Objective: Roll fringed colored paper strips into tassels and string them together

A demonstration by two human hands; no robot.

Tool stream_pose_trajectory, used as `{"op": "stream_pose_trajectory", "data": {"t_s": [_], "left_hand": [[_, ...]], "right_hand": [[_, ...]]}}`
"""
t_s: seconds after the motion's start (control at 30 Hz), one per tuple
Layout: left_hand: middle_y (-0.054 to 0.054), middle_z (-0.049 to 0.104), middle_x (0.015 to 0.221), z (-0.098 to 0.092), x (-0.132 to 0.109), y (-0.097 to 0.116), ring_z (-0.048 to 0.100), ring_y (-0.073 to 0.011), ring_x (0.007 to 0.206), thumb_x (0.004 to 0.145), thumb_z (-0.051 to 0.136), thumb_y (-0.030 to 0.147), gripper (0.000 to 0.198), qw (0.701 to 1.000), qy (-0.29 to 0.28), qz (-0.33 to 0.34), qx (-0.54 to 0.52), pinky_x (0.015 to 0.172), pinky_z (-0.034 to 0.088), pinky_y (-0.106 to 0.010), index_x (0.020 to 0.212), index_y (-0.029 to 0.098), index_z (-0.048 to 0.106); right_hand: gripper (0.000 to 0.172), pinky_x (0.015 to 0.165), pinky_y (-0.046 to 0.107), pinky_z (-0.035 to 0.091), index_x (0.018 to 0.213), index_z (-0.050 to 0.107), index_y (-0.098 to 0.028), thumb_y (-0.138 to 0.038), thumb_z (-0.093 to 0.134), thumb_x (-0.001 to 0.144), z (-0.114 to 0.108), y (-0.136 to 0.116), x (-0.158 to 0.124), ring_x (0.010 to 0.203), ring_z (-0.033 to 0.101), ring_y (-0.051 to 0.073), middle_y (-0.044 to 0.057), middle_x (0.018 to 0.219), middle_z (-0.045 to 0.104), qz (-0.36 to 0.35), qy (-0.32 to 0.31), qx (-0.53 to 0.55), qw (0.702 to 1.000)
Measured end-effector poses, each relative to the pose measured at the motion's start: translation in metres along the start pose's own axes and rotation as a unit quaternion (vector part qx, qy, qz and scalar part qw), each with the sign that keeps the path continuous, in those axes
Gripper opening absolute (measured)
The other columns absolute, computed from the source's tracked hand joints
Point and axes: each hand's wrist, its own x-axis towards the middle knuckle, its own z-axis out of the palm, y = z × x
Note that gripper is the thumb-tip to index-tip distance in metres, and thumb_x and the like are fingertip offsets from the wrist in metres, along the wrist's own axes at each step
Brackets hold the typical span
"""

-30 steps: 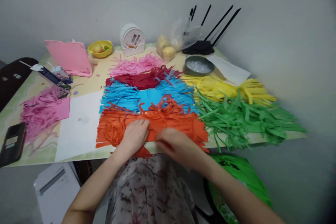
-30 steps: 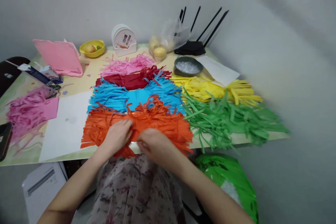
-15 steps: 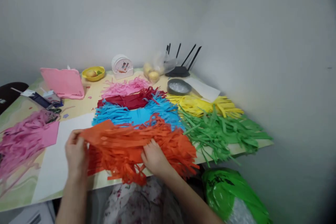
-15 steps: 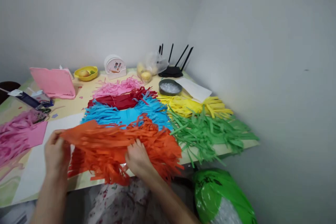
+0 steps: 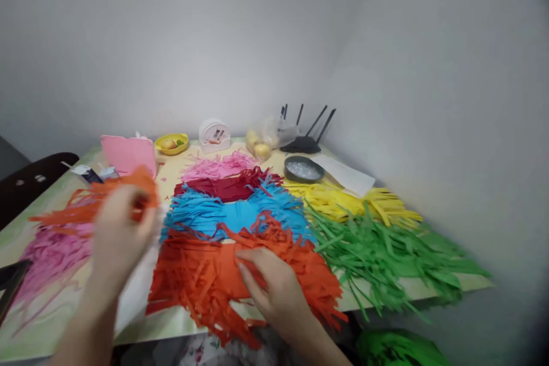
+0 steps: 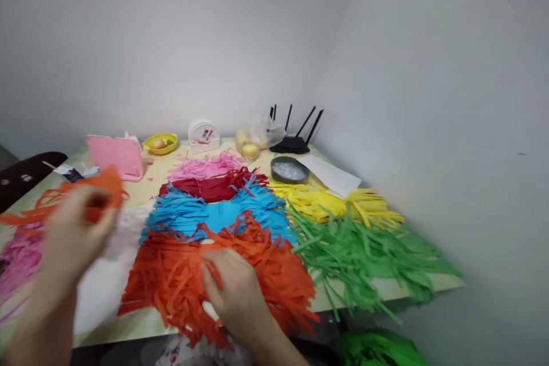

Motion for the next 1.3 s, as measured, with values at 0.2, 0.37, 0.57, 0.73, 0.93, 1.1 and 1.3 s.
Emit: {"op": "stream_pose_trajectory", "data": {"t_s": [0.2, 0.37, 0.57, 0.73, 0.93, 1.1, 1.3], "left_hand": [[-0.005, 0.061, 0.085, 0.09, -0.042, 0.034, 0.056, -0.0206, 0.081, 0.082, 0.046, 0.014, 0.008, 0.964, -0.205, 0.122, 0.12, 0.074, 0.046, -0.033, 0.084, 0.021, 0.05], [-0.007, 0.06, 0.086, 0.086, -0.05, 0.027, 0.054, -0.0234, 0.084, 0.084, 0.044, 0.012, 0.01, 0.956, -0.196, 0.129, 0.178, 0.075, 0.046, -0.037, 0.081, 0.021, 0.049], [-0.008, 0.062, 0.094, 0.071, -0.037, 0.01, 0.057, -0.0241, 0.09, 0.076, 0.046, 0.009, 0.018, 0.966, -0.203, 0.099, 0.126, 0.08, 0.046, -0.037, 0.09, 0.019, 0.052], [-0.001, 0.065, 0.085, 0.066, -0.014, 0.001, 0.06, -0.0175, 0.082, 0.066, 0.042, 0.005, 0.027, 0.96, -0.269, 0.062, -0.057, 0.074, 0.046, -0.028, 0.084, 0.019, 0.055], [0.002, 0.06, 0.074, 0.065, 0.002, -0.002, 0.054, -0.0124, 0.063, 0.072, 0.045, 0.015, 0.018, 0.94, -0.3, -0.011, -0.159, 0.058, 0.044, -0.022, 0.087, 0.018, 0.053], [-0.006, 0.069, 0.107, 0.066, 0.007, -0.011, 0.064, -0.0191, 0.095, 0.07, 0.048, 0.014, 0.038, 0.925, -0.295, -0.023, -0.238, 0.081, 0.053, -0.029, 0.103, 0.018, 0.065], [-0.005, 0.066, 0.124, 0.062, 0.017, -0.018, 0.063, -0.0216, 0.109, 0.069, 0.045, 0.011, 0.054, 0.922, -0.316, -0.006, -0.223, 0.089, 0.053, -0.03, 0.119, 0.019, 0.066]], "right_hand": [[0.068, 0.112, 0.055, 0.034, 0.147, 0.035, -0.015, -0.008, 0.048, 0.08, 0.01, -0.015, 0.048, 0.141, 0.03, 0.031, 0.015, 0.148, 0.043, -0.105, 0.092, -0.024, 0.99], [0.049, 0.098, 0.047, 0.047, 0.117, 0.064, -0.016, 0.0, 0.048, 0.073, 0.009, 0.013, 0.065, 0.109, 0.058, 0.029, 0.013, 0.114, 0.068, -0.097, 0.002, -0.053, 0.994], [0.05, 0.095, 0.041, 0.047, 0.111, 0.066, -0.016, -0.001, 0.044, 0.07, -0.031, 0.014, 0.074, 0.104, 0.062, 0.025, 0.012, 0.112, 0.07, -0.084, -0.059, -0.037, 0.994], [0.04, 0.079, 0.029, 0.047, 0.097, 0.064, -0.02, -0.006, 0.044, 0.065, -0.063, 0.009, 0.09, 0.085, 0.065, 0.02, 0.005, 0.094, 0.072, -0.046, -0.085, 0.025, 0.995], [0.028, 0.071, 0.026, 0.045, 0.087, 0.06, -0.018, -0.01, 0.042, 0.068, -0.069, 0.027, 0.106, 0.076, 0.061, 0.018, 0.003, 0.083, 0.068, -0.046, -0.1, 0.1, 0.989], [0.045, 0.086, 0.031, 0.047, 0.1, 0.069, -0.019, -0.008, 0.043, 0.065, -0.066, 0.036, 0.109, 0.092, 0.064, 0.02, 0.004, 0.098, 0.071, -0.045, -0.092, 0.214, 0.971], [0.04, 0.08, 0.03, 0.05, 0.091, 0.077, -0.02, -0.007, 0.046, 0.07, -0.077, 0.038, 0.113, 0.088, 0.064, 0.017, 0.006, 0.095, 0.069, -0.102, -0.098, 0.214, 0.967]]}}
